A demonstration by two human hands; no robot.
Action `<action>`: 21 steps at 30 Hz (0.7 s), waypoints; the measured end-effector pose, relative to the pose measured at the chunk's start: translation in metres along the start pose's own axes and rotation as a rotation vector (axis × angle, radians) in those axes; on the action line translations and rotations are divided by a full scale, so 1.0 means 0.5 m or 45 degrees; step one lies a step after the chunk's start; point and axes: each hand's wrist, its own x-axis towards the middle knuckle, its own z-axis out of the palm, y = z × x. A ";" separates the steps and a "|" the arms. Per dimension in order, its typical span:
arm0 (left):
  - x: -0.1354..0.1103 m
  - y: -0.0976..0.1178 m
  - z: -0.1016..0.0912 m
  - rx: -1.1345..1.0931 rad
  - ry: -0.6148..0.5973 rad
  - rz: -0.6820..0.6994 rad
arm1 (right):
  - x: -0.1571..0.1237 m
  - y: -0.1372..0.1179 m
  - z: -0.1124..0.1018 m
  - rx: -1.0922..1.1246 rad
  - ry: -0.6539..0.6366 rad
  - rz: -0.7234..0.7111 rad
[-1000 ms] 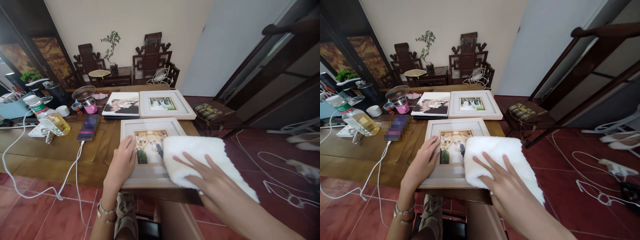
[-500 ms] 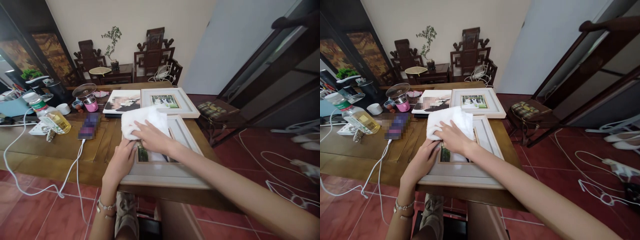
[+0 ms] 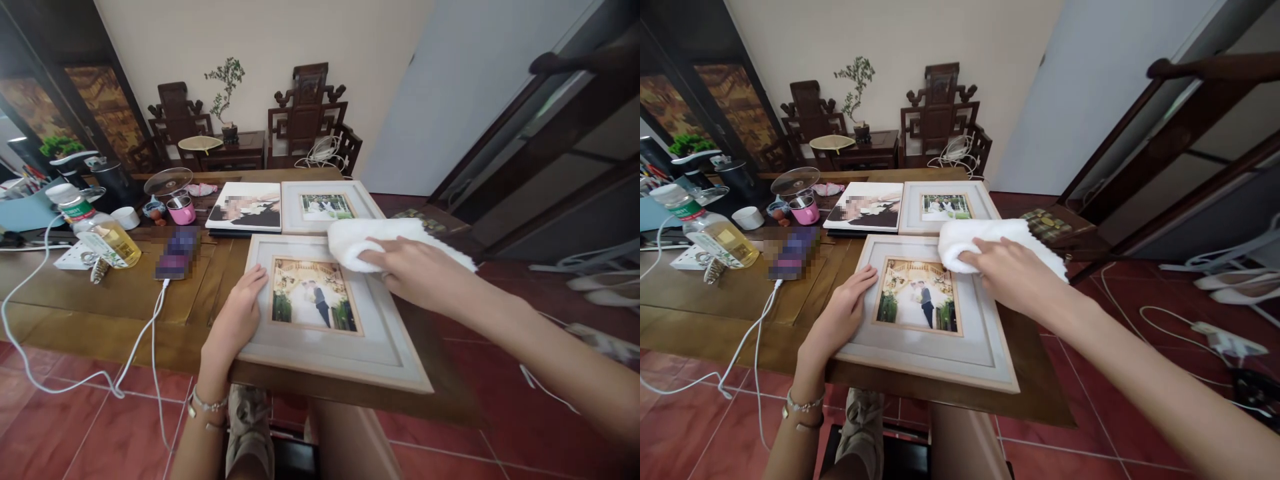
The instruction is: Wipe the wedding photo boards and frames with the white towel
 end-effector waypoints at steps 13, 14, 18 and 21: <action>-0.008 0.016 0.002 -0.084 0.013 -0.060 | -0.006 -0.069 0.060 0.108 0.163 -0.150; -0.009 0.016 0.002 -0.083 0.022 -0.055 | -0.021 -0.076 0.056 0.131 0.163 -0.173; -0.010 0.016 0.005 -0.082 0.044 -0.049 | -0.119 -0.114 0.021 0.261 0.199 -0.265; -0.010 0.016 0.006 -0.077 0.042 -0.054 | -0.195 -0.138 -0.008 0.316 0.227 -0.297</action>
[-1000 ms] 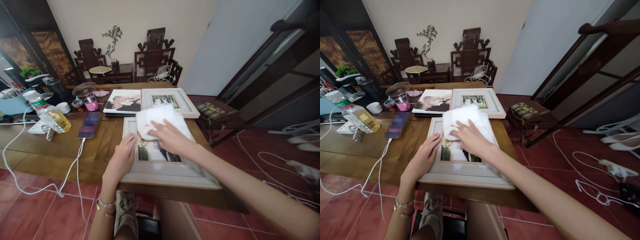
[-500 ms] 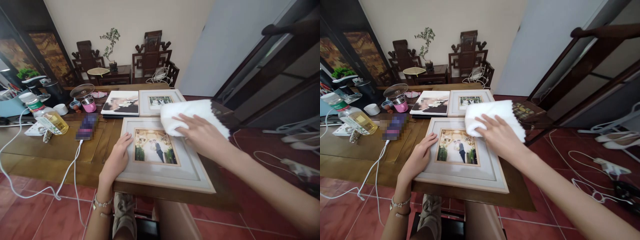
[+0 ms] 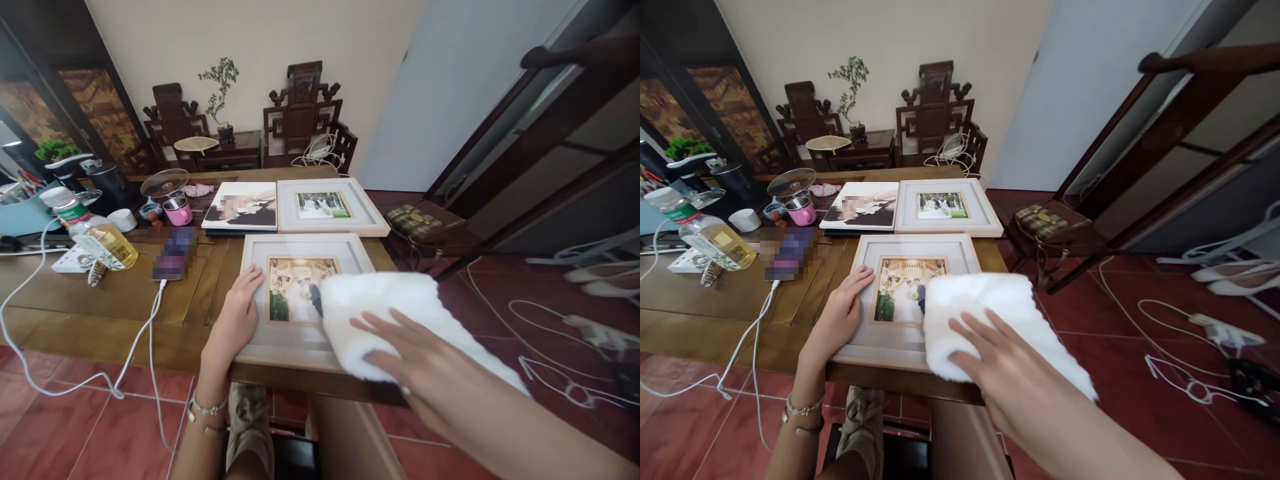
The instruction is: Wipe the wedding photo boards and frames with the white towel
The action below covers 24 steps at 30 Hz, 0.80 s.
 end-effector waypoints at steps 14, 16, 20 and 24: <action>-0.002 0.004 -0.015 -0.003 -0.093 0.022 | 0.122 0.123 0.010 -0.268 -0.012 0.189; -0.002 0.004 -0.014 -0.006 -0.083 0.015 | 0.151 0.146 0.009 -0.341 0.043 0.217; -0.002 0.001 -0.010 -0.015 -0.055 0.004 | 0.172 0.165 0.036 -0.344 -0.010 0.157; -0.001 0.000 -0.008 -0.015 -0.046 0.000 | 0.146 0.148 0.065 -0.186 -0.042 0.138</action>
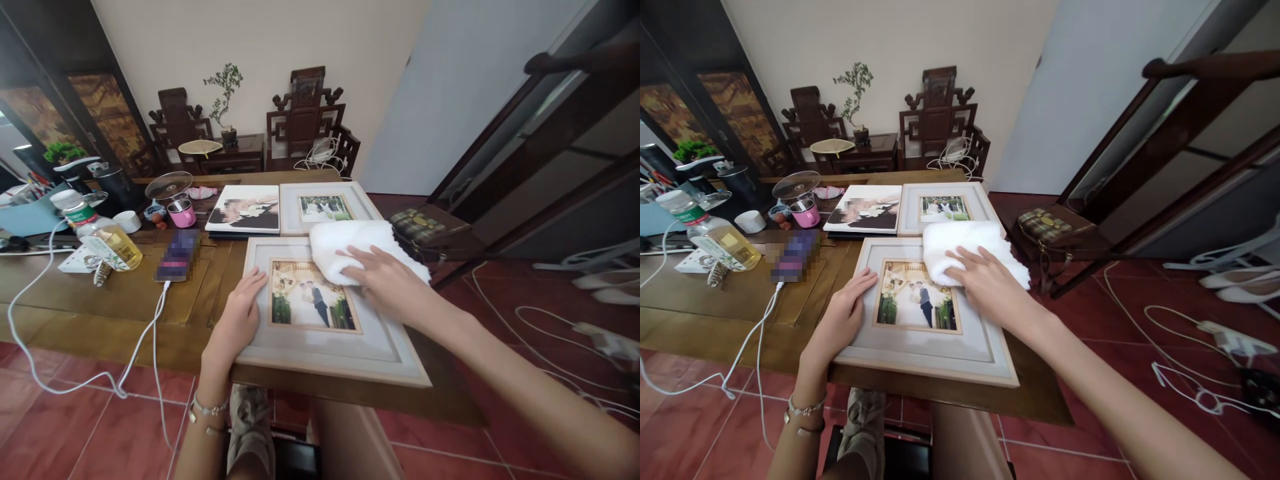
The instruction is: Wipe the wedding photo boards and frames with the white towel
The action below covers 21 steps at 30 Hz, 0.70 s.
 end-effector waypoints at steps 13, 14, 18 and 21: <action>-0.002 0.002 0.001 0.020 -0.001 0.010 | -0.180 -0.173 -0.123 0.181 0.227 -0.153; -0.002 0.003 0.000 0.026 -0.012 0.011 | -0.176 -0.172 -0.115 0.180 0.215 -0.127; -0.002 0.008 -0.004 0.055 -0.064 0.004 | -0.131 -0.137 -0.061 0.127 0.180 -0.021; -0.002 0.010 -0.007 0.066 -0.106 -0.007 | -0.076 -0.088 -0.027 0.065 0.163 0.061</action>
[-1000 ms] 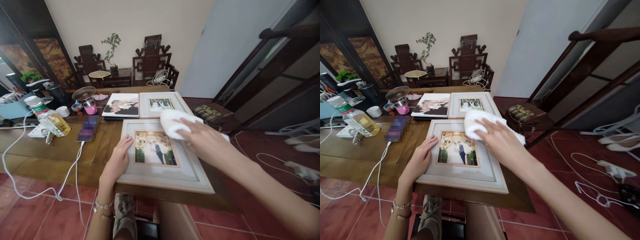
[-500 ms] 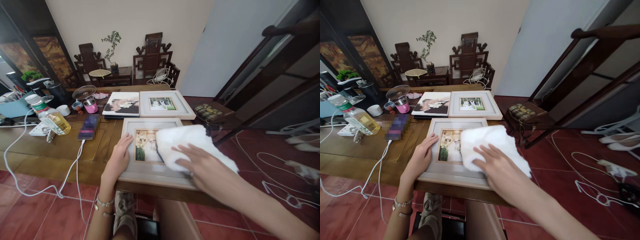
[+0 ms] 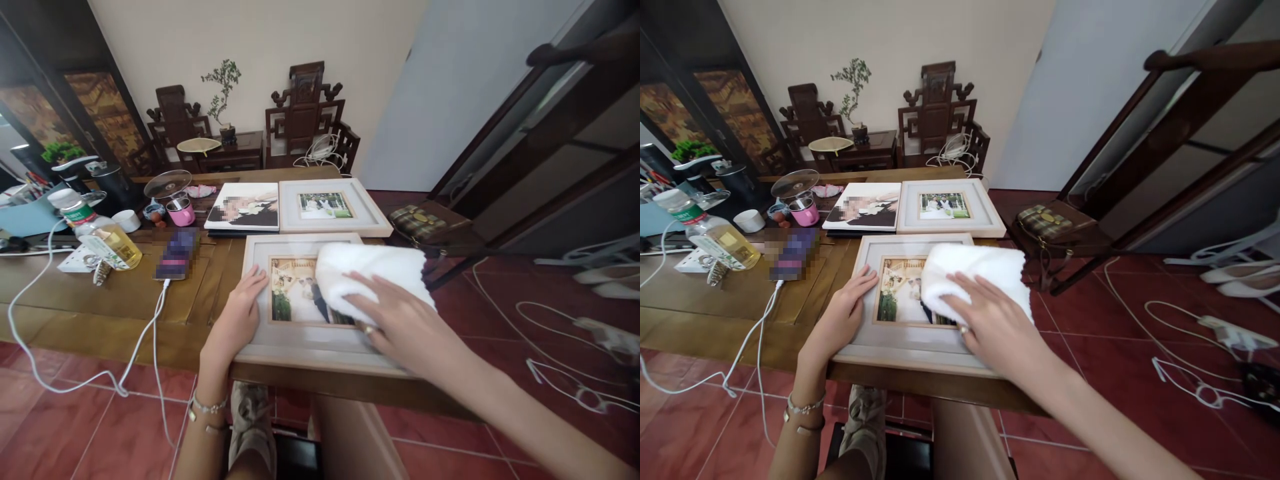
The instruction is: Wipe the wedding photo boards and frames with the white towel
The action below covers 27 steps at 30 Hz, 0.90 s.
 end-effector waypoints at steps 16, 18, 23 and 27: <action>0.002 -0.009 0.010 0.002 0.043 -0.025 | 0.006 -0.020 -0.012 -0.001 -0.101 -0.167; 0.002 -0.009 0.010 0.013 0.042 -0.030 | -0.031 -0.051 -0.053 0.046 -0.042 -0.202; 0.001 -0.007 0.009 0.047 0.007 -0.041 | -0.065 -0.103 -0.109 0.141 0.089 -0.259; 0.002 -0.006 0.007 0.038 -0.001 -0.056 | -0.044 -0.089 -0.070 0.122 0.074 -0.166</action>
